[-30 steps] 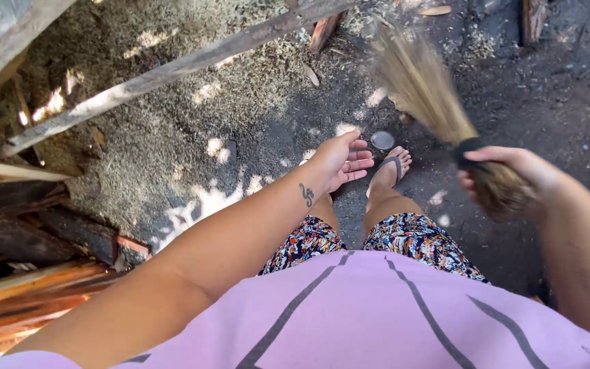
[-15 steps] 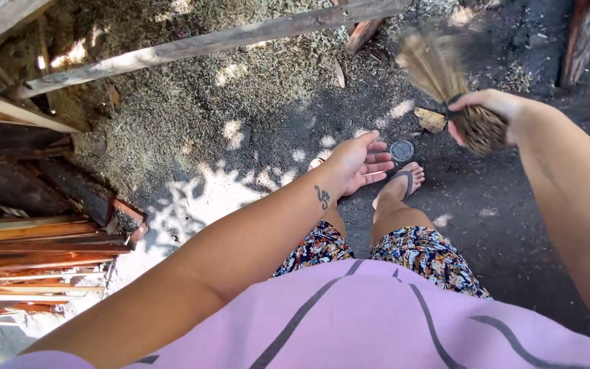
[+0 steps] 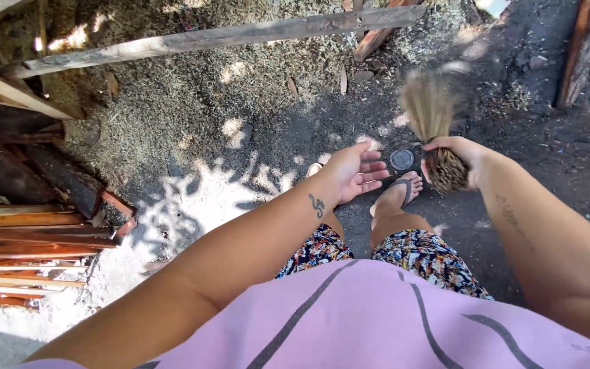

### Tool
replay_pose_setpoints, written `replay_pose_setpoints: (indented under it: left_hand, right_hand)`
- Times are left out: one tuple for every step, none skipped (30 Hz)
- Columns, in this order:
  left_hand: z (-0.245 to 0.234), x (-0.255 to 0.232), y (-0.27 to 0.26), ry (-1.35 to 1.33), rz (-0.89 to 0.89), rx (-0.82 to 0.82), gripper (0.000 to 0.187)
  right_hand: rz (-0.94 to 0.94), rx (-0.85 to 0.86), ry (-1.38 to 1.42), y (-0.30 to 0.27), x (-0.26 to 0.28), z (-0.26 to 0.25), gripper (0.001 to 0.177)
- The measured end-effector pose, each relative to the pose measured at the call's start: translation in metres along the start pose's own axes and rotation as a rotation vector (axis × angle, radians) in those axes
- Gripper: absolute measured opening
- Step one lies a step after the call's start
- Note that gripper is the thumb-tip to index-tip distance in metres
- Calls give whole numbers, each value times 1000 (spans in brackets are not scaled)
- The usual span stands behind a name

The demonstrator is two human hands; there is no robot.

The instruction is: Cleaning or organizing the bristles of a stick broom.

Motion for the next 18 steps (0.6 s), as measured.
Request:
replay_pose_setpoints:
  left_hand:
    - [0, -2, 0, 5, 2, 24, 42]
    - [4, -1, 0, 9, 0, 55, 42]
    - [-2, -1, -1, 10, -1, 66, 42]
    - [-3, -3, 0, 14, 4, 90, 41]
    - [-5, -5, 0, 17, 9, 114, 40]
    - [-9, -8, -2, 22, 9, 135, 40]
    - [-16, -11, -3, 26, 8, 139, 40]
    - [-27, -14, -5, 29, 9, 138, 39]
    - [-36, -17, -4, 31, 10, 154, 39]
    - [-49, -21, -3, 30, 10, 158, 38]
    - [-64, -26, -2, 28, 10, 162, 38]
    - [-79, -30, -4, 21, 13, 164, 38]
    - [-95, -34, -5, 18, 14, 164, 38]
    - [-115, -38, -7, 14, 18, 159, 37]
    - [-131, -43, -9, 6, 23, 157, 37]
    - [-152, -47, -11, -3, 19, 148, 37]
    - [-171, -51, -13, -12, 15, 139, 36]
    - [-190, -51, -10, -16, 14, 125, 36]
  right_hand:
    - [-80, 141, -114, -12, 0, 10, 30]
    - [-161, 273, -227, -27, -2, 16, 35]
    - [-164, 262, -225, -49, -15, 14, 35]
    - [-172, 143, -212, -71, -24, 2, 31]
    - [-179, 24, -199, -94, -34, -8, 29]
    - [-187, 5, -192, -100, -49, -18, 29]
    - [-138, -76, -201, -104, -68, -32, 34]
    - [-87, -151, -211, -108, -87, -42, 40]
    - [-94, -166, -206, -107, -105, -49, 40]
    - [-78, -210, -110, -106, -122, -55, 39]
    - [-61, -253, -14, -105, -140, -61, 39]
    - [-64, -256, -20, -94, -155, -62, 39]
    - [-73, -304, 116, -83, -170, -66, 37]
    - [-81, -346, 250, -71, -185, -68, 35]
    - [-85, -344, 241, -47, -185, -73, 35]
    - [-76, -394, 351, -22, -188, -79, 33]
    - [-68, -444, 461, 3, -191, -86, 32]
    - [-58, -435, 453, 13, -187, -64, 32]
Point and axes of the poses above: each hand's wrist, its own y-axis towards the middle knuckle, its own z-axis out of the palm, x = y × z, the point moved 7 cm from there along y, towards the middle knuckle, and after that the axes turned 9 degrees about -x, right-handed, at the moved point
